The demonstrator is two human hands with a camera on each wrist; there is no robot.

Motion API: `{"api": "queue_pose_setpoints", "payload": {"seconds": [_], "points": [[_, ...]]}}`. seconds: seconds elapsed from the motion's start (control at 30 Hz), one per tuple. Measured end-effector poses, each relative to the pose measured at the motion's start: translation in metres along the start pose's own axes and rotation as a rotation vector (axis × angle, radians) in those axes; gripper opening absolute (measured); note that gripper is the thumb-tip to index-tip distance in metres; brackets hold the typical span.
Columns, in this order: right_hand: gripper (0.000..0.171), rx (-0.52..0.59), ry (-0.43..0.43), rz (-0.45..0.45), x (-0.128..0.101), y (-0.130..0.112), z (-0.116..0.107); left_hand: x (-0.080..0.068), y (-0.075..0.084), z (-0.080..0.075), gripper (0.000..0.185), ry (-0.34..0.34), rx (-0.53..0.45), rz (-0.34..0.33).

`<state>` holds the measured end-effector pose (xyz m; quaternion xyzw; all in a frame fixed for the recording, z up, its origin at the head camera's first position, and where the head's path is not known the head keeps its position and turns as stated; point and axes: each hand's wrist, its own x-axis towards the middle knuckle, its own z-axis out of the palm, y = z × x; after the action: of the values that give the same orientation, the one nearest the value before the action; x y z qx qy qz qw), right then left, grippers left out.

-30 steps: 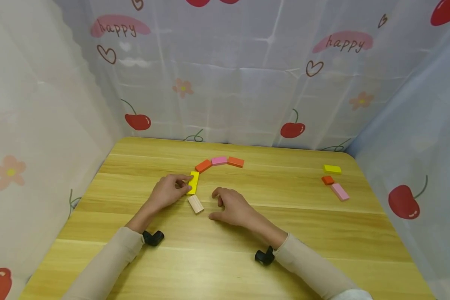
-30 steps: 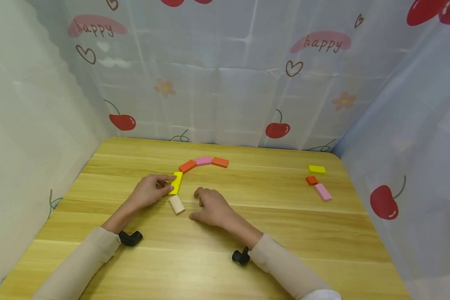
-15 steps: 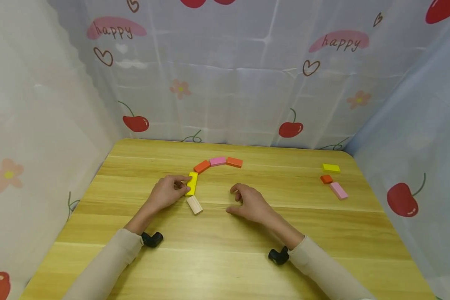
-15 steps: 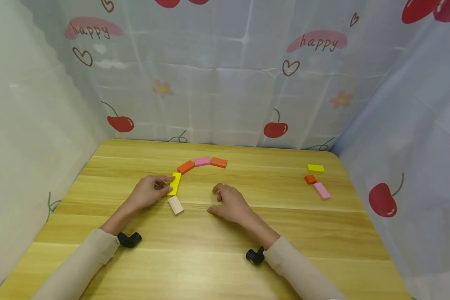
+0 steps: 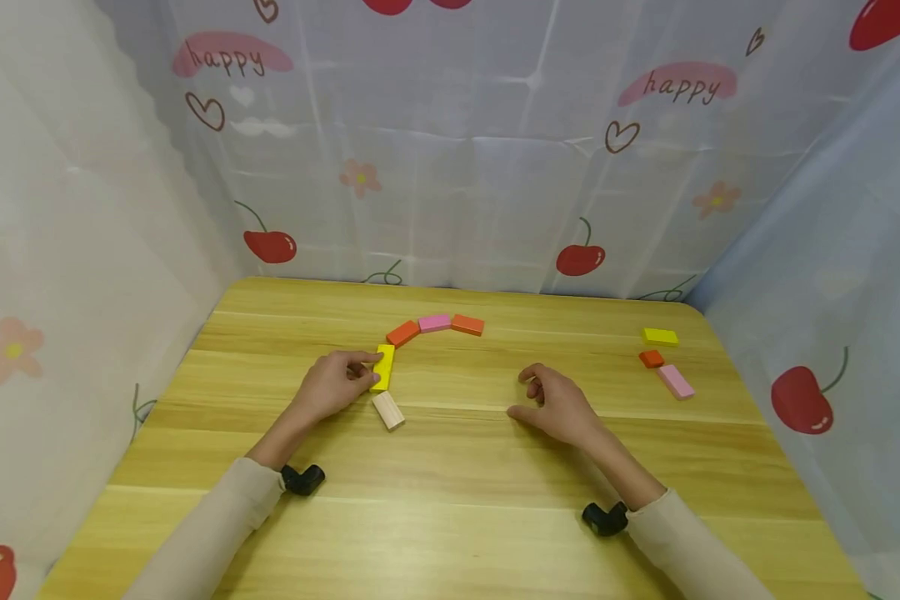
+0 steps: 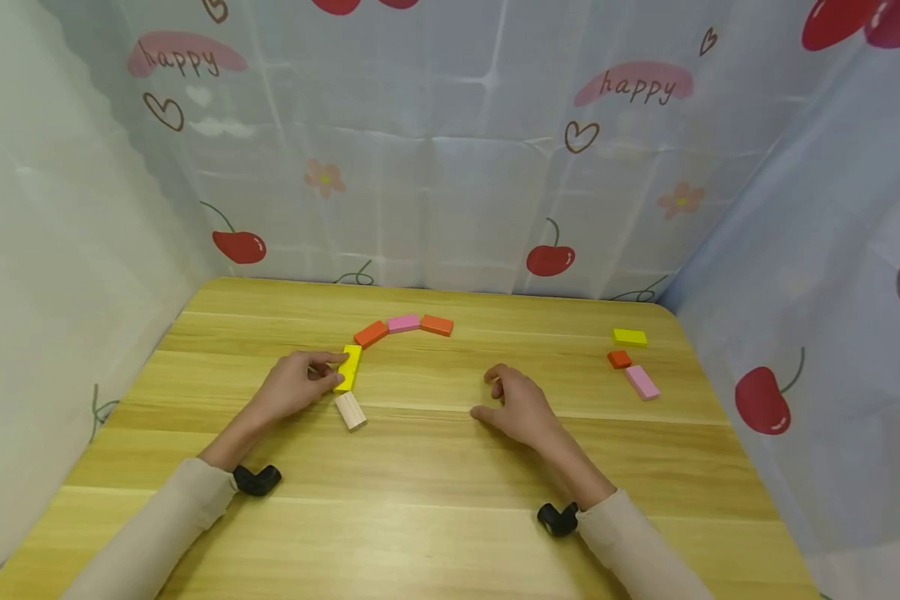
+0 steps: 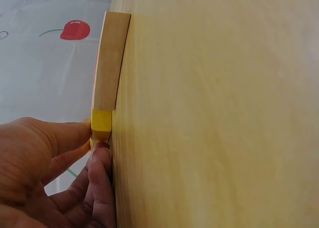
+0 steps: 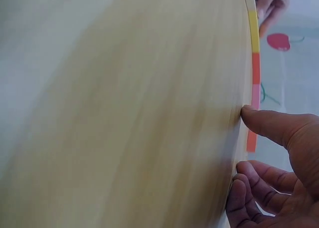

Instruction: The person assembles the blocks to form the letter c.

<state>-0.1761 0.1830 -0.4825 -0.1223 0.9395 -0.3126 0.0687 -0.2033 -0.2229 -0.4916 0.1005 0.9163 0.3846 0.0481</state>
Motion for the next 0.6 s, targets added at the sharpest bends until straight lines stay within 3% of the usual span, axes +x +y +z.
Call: {"api": "queue_pose_setpoints", "payload": {"seconds": [0.6], "points": [[0.058,-0.019,0.209,0.148,-0.031,0.077,-0.068,0.0,0.0,-0.001,0.04,-0.001,0.005,0.001]]}}
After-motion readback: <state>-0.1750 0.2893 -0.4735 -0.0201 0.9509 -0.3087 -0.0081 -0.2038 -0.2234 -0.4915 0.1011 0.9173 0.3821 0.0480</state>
